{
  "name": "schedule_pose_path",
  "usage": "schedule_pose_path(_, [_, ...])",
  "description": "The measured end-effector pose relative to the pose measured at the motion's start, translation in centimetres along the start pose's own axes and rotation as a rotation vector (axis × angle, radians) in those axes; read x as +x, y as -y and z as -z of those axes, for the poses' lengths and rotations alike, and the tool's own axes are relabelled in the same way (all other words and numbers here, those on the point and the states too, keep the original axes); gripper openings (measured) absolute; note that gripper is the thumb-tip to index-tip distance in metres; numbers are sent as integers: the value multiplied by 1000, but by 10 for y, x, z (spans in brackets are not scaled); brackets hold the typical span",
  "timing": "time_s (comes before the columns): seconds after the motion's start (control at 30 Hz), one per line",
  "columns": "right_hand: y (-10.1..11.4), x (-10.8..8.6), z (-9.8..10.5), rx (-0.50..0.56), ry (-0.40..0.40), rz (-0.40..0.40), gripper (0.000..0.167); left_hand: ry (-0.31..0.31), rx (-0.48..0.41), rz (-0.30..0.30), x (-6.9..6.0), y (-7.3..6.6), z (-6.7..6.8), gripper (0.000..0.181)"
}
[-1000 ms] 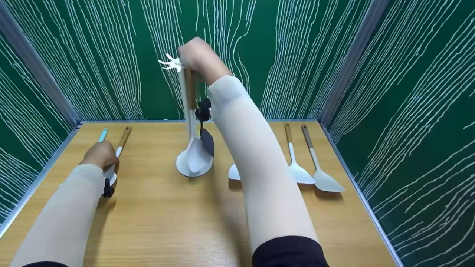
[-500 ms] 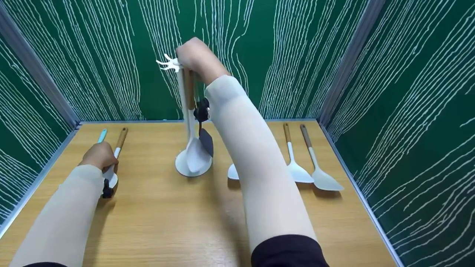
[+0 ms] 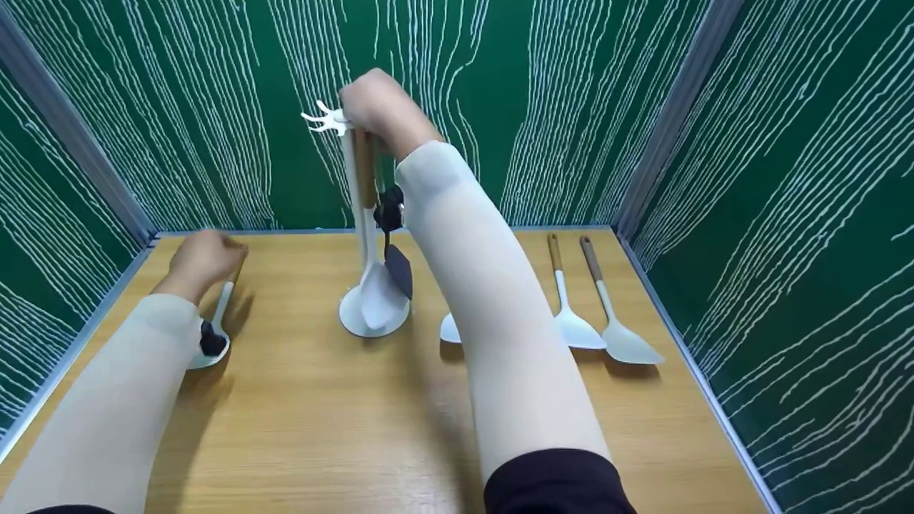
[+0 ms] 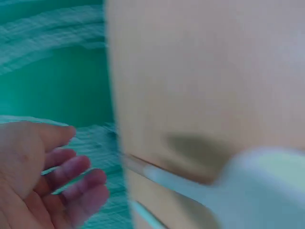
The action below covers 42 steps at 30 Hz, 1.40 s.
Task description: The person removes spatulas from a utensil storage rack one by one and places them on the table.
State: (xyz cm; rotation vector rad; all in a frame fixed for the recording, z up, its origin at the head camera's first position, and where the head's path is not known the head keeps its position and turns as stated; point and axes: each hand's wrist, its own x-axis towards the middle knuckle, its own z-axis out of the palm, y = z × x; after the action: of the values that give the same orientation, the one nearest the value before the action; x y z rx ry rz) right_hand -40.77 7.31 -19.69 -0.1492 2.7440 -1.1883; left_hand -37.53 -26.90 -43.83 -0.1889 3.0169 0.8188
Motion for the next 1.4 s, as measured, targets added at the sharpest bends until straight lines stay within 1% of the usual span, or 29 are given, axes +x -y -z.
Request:
schedule_pose_path(0.07, [1, 0, 0, 3, -3, 0, 39, -47, -60, -39, -1, -22, 10, 42])
schedule_pose_path(0.13, [2, 0, 0, -7, -9, 6, 39, -96, -105, -86, -3, -44, 20, 42])
schedule_pose_path(0.23, [1, 1, 1, -36, -23, 11, 39, -188, -154, -189, -10, -79, 28, 40])
schedule_pose_path(0.3, [0, 1, 1, -46, -32, 10, 41, -256, -194, -274, -17, -102, 30, 39])
schedule_pose_path(0.43, [-1, 2, 3, -49, -42, -16, 44, -407, -286, -484, -34, -144, 27, 37])
schedule_pose_path(0.5, [-2, 2, 3, -48, -42, -18, 44, -489, -333, -587, -45, -160, 26, 37])
schedule_pose_path(0.57, [-2, 3, 3, -29, -30, -11, 44, -574, -365, -668, -55, -174, 27, 36])
schedule_pose_path(0.63, [-3, 3, 3, -29, -28, 3, 44, -645, -374, -733, -62, -186, 27, 36])
schedule_pose_path(0.7, [-4, 2, 3, -19, -24, 4, 45, -696, -364, -784, -66, -196, 26, 37])
schedule_pose_path(0.77, [-5, 2, 5, -26, -25, -3, 46, -722, -342, -816, -69, -205, 24, 38])
schedule_pose_path(0.83, [-6, 2, 6, -25, -17, -6, 48, -745, -321, -835, -71, -211, 22, 41])
schedule_pose_path(0.93, [-8, 1, 8, -24, -6, 17, 49, -777, -290, -852, -73, -219, 22, 40])
schedule_pose_path(1.0, [-8, 0, 8, -16, -13, 39, 49, -781, -261, -868, -73, -224, 24, 38])
schedule_pose_path(1.1, [-9, -1, 8, -3, -33, 65, 48, -762, -211, -887, -72, -231, 28, 38])
schedule_pose_path(1.17, [-9, -1, 7, 22, -42, 70, 48, -743, -179, -885, -72, -234, 29, 40])
schedule_pose_path(1.27, [-9, -2, 5, 69, -43, 72, 45, -726, -152, -862, -71, -237, 27, 40])
schedule_pose_path(1.4, [-9, -3, 1, 105, -42, 82, 43, -747, -131, -841, -69, -236, 25, 39])
